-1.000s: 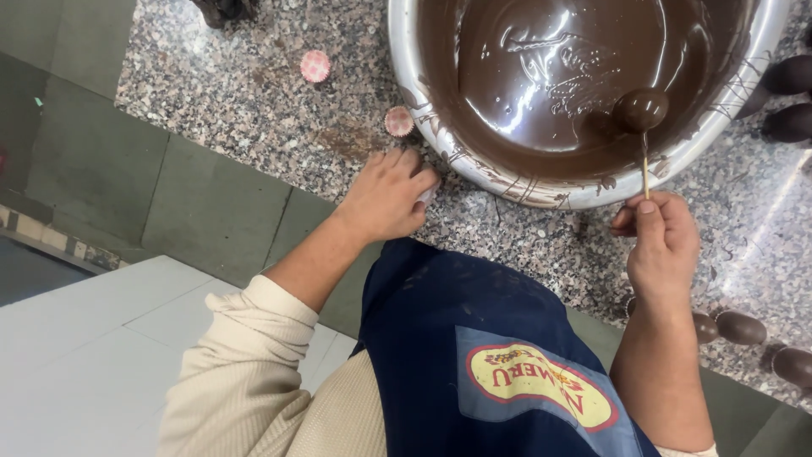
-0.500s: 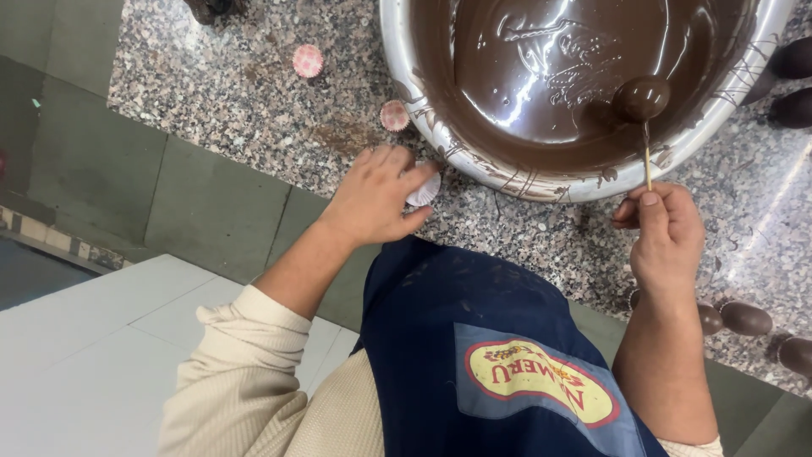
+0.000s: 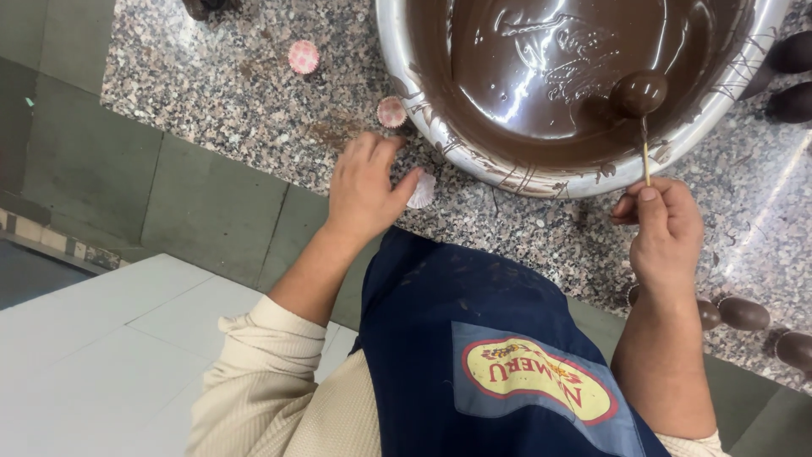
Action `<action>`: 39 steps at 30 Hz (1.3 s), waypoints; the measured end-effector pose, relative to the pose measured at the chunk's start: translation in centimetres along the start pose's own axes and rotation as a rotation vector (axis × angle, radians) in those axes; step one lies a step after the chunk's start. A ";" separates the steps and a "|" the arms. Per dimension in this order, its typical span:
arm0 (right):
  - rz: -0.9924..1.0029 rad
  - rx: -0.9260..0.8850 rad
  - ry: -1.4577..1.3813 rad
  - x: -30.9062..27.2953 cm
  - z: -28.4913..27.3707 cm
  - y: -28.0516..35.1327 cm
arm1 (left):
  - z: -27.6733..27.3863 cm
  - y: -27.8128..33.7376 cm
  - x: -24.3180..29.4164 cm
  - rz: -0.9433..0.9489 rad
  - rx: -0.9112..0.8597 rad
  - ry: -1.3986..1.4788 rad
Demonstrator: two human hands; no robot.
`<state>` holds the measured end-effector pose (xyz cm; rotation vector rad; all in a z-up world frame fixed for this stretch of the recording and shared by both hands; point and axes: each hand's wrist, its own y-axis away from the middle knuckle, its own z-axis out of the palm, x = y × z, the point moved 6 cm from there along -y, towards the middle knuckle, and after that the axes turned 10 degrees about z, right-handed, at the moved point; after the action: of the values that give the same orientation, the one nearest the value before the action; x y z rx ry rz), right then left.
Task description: The person picks up chocolate egg-shaped pieces, some mounted on wooden skewers, and dips them one at a time into a large bowl of melted chocolate to coat them. They set the coated pieces on the granite counter, sometimes holding a paper cup under them, and continue with the next piece.
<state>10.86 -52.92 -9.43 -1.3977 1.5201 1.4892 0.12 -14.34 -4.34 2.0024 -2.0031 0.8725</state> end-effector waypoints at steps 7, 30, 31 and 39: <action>-0.011 -0.012 0.009 -0.1 0.0 -0.1 | 2.3 1.2 1.7 0.256 -0.115 0.076; -0.003 0.001 -0.017 0.4 0.0 -0.1 | 3.9 4.4 1.0 0.440 -0.163 -0.209; -0.003 0.000 -0.017 0.4 -0.1 0.0 | 3.8 4.7 1.2 0.439 -0.163 -0.209; -0.008 -0.018 -0.014 0.2 -0.1 0.0 | 2.7 5.7 1.0 0.299 -0.322 -0.136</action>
<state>10.82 -53.05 -9.58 -1.3987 1.4943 1.5083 -4.67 -17.02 -7.54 1.6536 -2.3818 0.4303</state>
